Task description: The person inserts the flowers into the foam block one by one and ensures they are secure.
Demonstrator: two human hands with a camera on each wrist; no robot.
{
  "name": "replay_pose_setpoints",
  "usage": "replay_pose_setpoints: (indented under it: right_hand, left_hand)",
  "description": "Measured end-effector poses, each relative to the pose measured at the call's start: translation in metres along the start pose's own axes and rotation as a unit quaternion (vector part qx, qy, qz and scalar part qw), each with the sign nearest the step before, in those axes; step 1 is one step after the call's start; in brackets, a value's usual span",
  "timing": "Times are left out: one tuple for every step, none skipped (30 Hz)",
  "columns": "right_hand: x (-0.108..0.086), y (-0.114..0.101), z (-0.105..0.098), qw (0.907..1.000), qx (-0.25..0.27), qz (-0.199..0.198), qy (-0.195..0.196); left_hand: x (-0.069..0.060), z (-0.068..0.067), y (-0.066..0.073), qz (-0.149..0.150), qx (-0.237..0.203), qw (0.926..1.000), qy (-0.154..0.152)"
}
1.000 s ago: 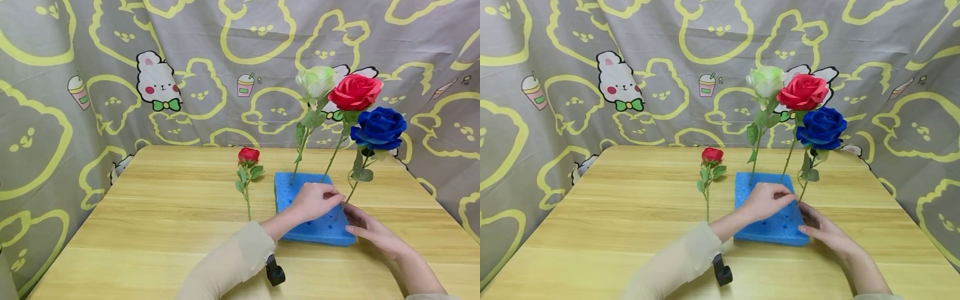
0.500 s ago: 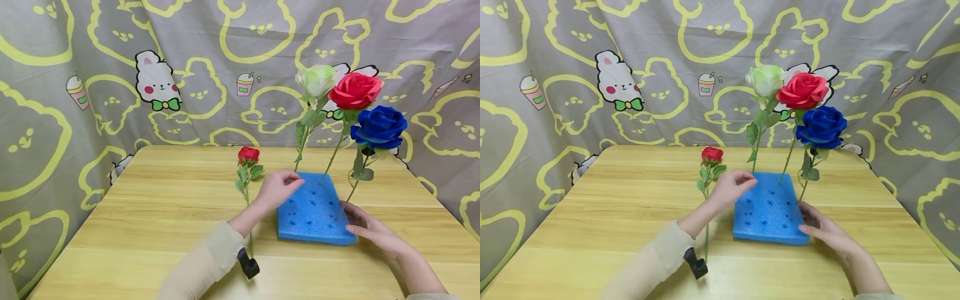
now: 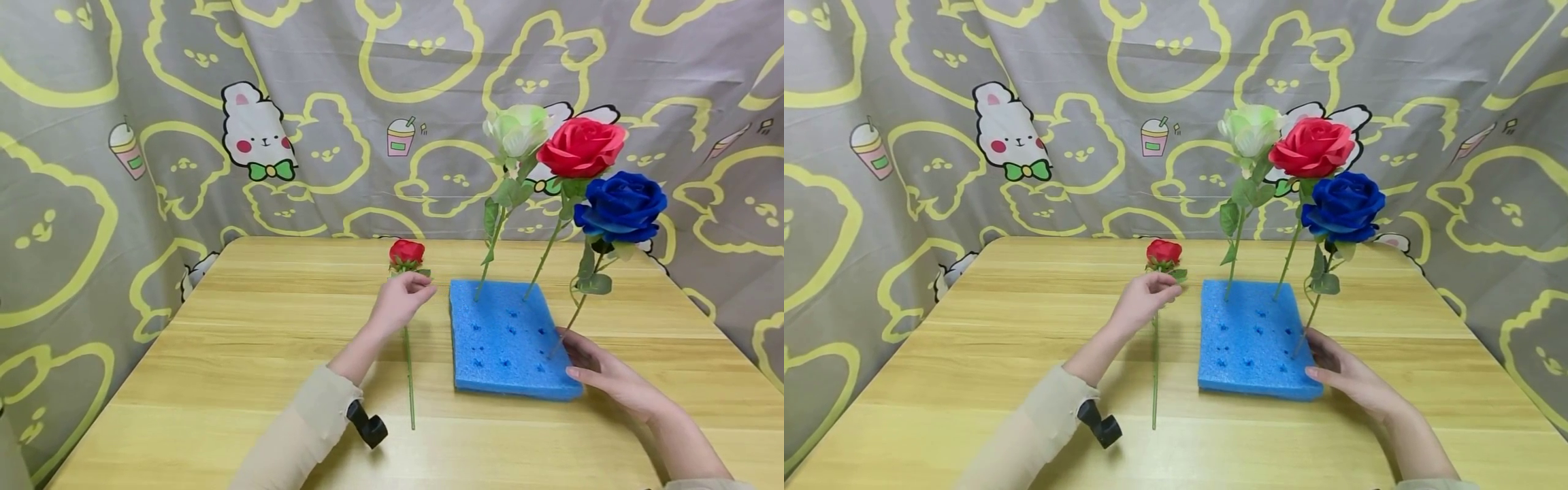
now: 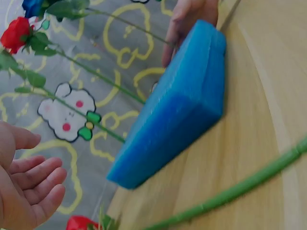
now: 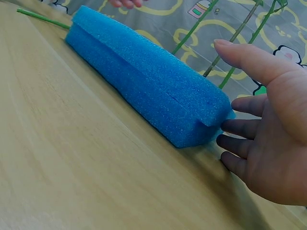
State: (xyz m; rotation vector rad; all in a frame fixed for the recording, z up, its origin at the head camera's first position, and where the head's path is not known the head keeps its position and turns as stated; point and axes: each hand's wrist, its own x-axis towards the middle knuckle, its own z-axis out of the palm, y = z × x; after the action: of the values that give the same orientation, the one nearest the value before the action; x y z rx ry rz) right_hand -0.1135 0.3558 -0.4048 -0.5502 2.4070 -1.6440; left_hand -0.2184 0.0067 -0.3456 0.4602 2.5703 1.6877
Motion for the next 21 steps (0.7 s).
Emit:
replay_pose_setpoints:
  right_hand:
    - [0.000,0.000,0.000,1.0000,0.000,0.002,0.000]
    - [0.000,0.000,0.000,1.0000,-0.001,0.003,0.001]
    - [0.000,0.000,0.000,1.0000,-0.001,0.004,0.001]
    - [0.000,0.000,0.000,1.0000,-0.002,0.004,0.002]
    - [-0.001,0.000,0.000,1.0000,-0.003,0.004,0.002]
    - [-0.001,0.000,0.000,1.0000,-0.004,0.003,0.002]
    - [-0.001,0.000,0.000,1.0000,-0.006,0.001,0.002]
    - [-0.001,0.000,-0.001,1.0000,-0.007,-0.002,0.002]
    - [-0.001,0.000,-0.001,1.0000,-0.009,-0.003,0.001]
    - [-0.001,0.000,-0.001,0.9999,-0.009,-0.004,0.001]
    - [0.000,0.001,-0.001,0.9999,-0.012,-0.006,0.001]
    - [0.000,0.001,-0.001,0.9999,-0.014,-0.007,0.001]
    - [0.000,0.001,-0.001,0.9998,-0.016,-0.008,0.002]
    - [0.000,0.000,-0.001,0.9998,-0.016,-0.007,0.002]
    - [0.000,0.000,0.000,0.9998,-0.017,-0.006,0.002]
    - [0.000,0.000,0.000,0.9998,-0.018,-0.007,0.003]
    - [0.000,0.000,0.000,0.9998,-0.019,-0.008,0.004]
    - [0.000,-0.001,0.000,0.9998,-0.018,-0.007,0.004]
    - [0.000,-0.001,0.000,0.9998,-0.018,-0.006,0.004]
    - [0.000,-0.001,0.000,0.9998,-0.017,-0.006,0.003]
    - [0.000,-0.001,0.000,0.9998,-0.017,-0.007,0.003]
  left_hand:
    - [-0.001,-0.002,-0.003,-0.008,-0.004,1.0000,0.001]
    - [-0.001,-0.003,-0.005,-0.017,-0.008,0.9998,0.002]
    - [-0.002,-0.005,-0.008,-0.024,-0.011,0.9996,0.004]
    - [-0.003,-0.006,-0.011,-0.030,-0.014,0.9994,0.008]
    - [-0.003,-0.007,-0.014,-0.036,-0.018,0.9991,0.012]
    - [-0.003,-0.008,-0.017,-0.041,-0.022,0.9988,0.016]
    - [-0.004,-0.009,-0.020,-0.045,-0.027,0.9985,0.018]
    - [-0.005,-0.010,-0.023,-0.050,-0.034,0.9980,0.019]
    - [-0.006,-0.011,-0.026,-0.055,-0.039,0.9975,0.022]
    - [-0.007,-0.011,-0.029,-0.060,-0.045,0.9970,0.023]
    - [-0.008,-0.012,-0.031,-0.066,-0.047,0.9964,0.025]
    - [-0.009,-0.013,-0.033,-0.072,-0.048,0.9959,0.026]
    - [-0.010,-0.014,-0.035,-0.078,-0.050,0.9953,0.028]
    - [-0.011,-0.014,-0.037,-0.086,-0.050,0.9946,0.031]
    - [-0.012,-0.015,-0.039,-0.092,-0.046,0.9941,0.035]
    - [-0.012,-0.015,-0.041,-0.101,-0.042,0.9933,0.037]
    - [-0.012,-0.015,-0.043,-0.109,-0.039,0.9925,0.039]
    - [-0.013,-0.015,-0.045,-0.117,-0.037,0.9916,0.040]
    - [-0.013,-0.015,-0.047,-0.123,-0.034,0.9911,0.039]
    - [-0.013,-0.015,-0.049,-0.131,-0.032,0.9902,0.036]
    - [-0.013,-0.015,-0.051,-0.137,-0.032,0.9895,0.034]
